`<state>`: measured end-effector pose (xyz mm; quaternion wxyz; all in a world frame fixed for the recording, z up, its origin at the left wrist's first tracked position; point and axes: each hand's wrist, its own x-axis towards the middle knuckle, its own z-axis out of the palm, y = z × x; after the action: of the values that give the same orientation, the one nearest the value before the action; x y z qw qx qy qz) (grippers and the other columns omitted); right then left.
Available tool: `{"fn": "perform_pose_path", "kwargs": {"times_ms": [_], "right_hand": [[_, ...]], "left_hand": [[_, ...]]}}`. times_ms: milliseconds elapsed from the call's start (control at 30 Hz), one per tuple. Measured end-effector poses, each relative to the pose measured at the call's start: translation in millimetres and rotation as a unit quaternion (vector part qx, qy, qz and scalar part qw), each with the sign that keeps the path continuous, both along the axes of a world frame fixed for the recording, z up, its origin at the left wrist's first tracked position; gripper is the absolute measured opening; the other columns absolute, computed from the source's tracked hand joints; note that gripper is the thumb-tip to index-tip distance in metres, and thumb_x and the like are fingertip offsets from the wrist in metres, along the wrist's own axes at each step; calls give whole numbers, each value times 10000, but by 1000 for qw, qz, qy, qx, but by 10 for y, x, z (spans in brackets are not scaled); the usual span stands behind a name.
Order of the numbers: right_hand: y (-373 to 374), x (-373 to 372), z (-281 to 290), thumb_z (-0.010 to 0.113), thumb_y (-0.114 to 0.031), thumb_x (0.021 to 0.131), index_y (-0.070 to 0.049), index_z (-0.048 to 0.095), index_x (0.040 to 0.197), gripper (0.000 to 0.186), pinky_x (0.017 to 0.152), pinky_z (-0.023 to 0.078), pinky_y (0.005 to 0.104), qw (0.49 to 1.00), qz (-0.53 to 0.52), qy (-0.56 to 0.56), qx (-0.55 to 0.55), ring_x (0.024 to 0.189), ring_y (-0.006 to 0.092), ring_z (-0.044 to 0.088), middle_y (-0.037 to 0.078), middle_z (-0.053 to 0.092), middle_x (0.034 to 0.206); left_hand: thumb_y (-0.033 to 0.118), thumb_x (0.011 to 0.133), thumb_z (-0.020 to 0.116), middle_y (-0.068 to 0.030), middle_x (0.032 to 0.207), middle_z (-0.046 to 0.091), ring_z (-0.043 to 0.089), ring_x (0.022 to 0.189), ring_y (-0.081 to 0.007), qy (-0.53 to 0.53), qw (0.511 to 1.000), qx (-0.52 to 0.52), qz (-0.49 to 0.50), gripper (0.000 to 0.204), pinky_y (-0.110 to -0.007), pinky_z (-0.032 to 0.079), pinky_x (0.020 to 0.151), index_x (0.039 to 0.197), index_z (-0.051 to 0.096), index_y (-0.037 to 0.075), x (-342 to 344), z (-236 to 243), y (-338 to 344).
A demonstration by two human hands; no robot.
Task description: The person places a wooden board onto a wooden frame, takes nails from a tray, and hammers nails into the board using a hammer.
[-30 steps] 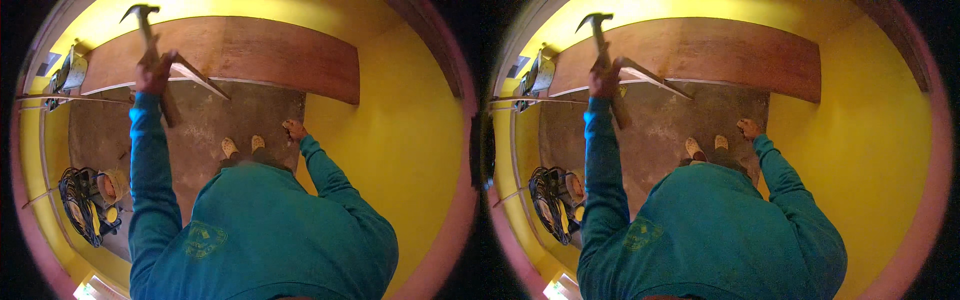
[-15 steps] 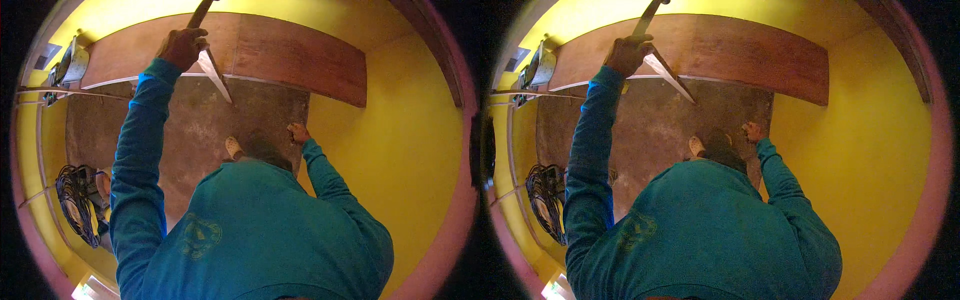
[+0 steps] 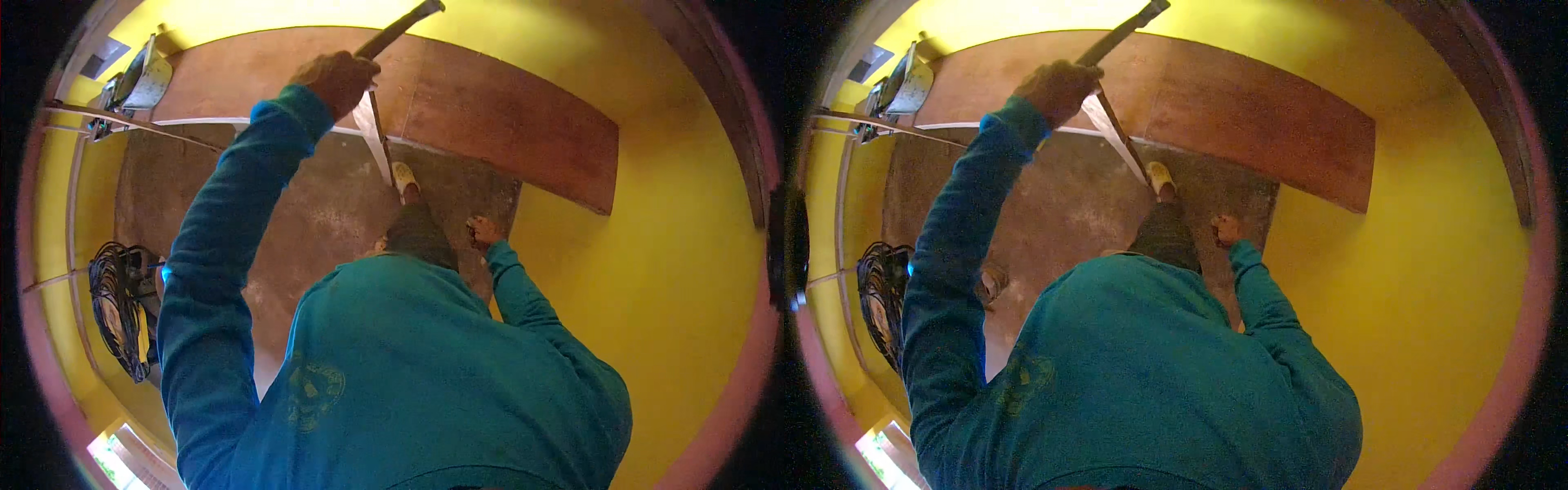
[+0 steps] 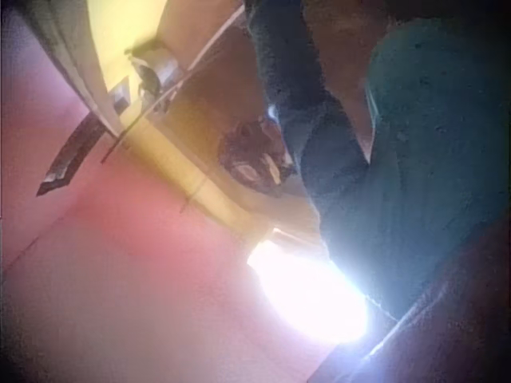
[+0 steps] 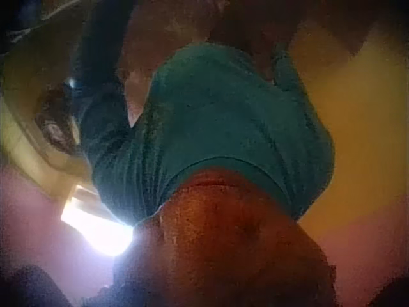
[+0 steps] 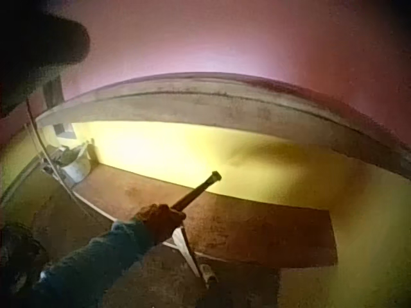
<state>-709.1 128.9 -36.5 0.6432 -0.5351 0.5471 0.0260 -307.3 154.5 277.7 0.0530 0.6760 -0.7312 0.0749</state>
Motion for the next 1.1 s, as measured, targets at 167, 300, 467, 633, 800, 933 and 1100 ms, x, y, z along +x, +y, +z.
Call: {"fn": "perform_pose_path", "kwargs": {"times_ms": [167, 300, 467, 633, 800, 933, 1100], "right_hand": [[-342, 152, 18, 545, -267, 860, -62, 534, 811, 212, 500, 392, 341, 998, 30, 20, -52, 553, 168, 457, 56, 499, 650], [-616, 317, 86, 555, -300, 851, -51, 589, 949, 270, 541, 421, 338, 999, 25, 9, 29, 624, 175, 507, 52, 556, 740], [-464, 775, 828, 555, -278, 850, -49, 587, 829, 232, 543, 412, 310, 979, 195, -63, 3, 605, 138, 486, 35, 542, 701], [-26, 796, 853, 528, -223, 869, -54, 579, 789, 193, 543, 413, 275, 977, 188, -97, 24, 586, 112, 476, 18, 537, 684], [190, 1139, 2147, 495, -185, 896, -34, 581, 824, 188, 579, 447, 266, 943, 42, -286, -164, 631, 112, 523, 29, 571, 711], [498, 1146, 2620, 469, -158, 906, -24, 582, 844, 185, 599, 454, 265, 906, 82, -263, -322, 656, 114, 531, 36, 579, 741], [587, 981, 2320, 471, -153, 901, -31, 577, 985, 182, 618, 443, 253, 926, 9, -239, -293, 683, 109, 525, 27, 571, 767]], "left_hand": [[220, 859, 512, -158, 704, 619, 641, 648, -302, 7, 995, 100, 17, 132, -410, 536, 557, 891, 586, 115, -80, 185, -42], [234, 858, 519, -150, 749, 635, 639, 668, -304, 62, 990, 119, 39, 196, -398, 532, 579, 1014, 604, 153, -119, 274, -1], [110, 781, 622, -168, 807, 632, 636, 662, -293, 164, 985, 37, 26, 278, -389, 530, 602, 1053, 599, 159, -3, 173, 190], [37, 726, 655, -124, 718, 606, 606, 688, -274, 236, 971, -30, 11, 305, -339, 510, 598, 1022, 611, 94, -264, 429, 707], [105, 677, 711, -154, 790, 581, 581, 733, -309, 390, 914, -81, -80, 192, -378, 466, 626, 858, 654, 79, -694, -267, 1123], [136, 711, 683, -143, 762, 581, 587, 716, -290, 418, 908, -6, -41, 119, -370, 469, 612, 823, 659, 104, -1064, -333, 1074], [169, 777, 599, -152, 689, 567, 559, 584, -318, 440, 888, -16, -131, 81, -394, 449, 524, 774, 635, 97, -1246, -380, 954]]}}
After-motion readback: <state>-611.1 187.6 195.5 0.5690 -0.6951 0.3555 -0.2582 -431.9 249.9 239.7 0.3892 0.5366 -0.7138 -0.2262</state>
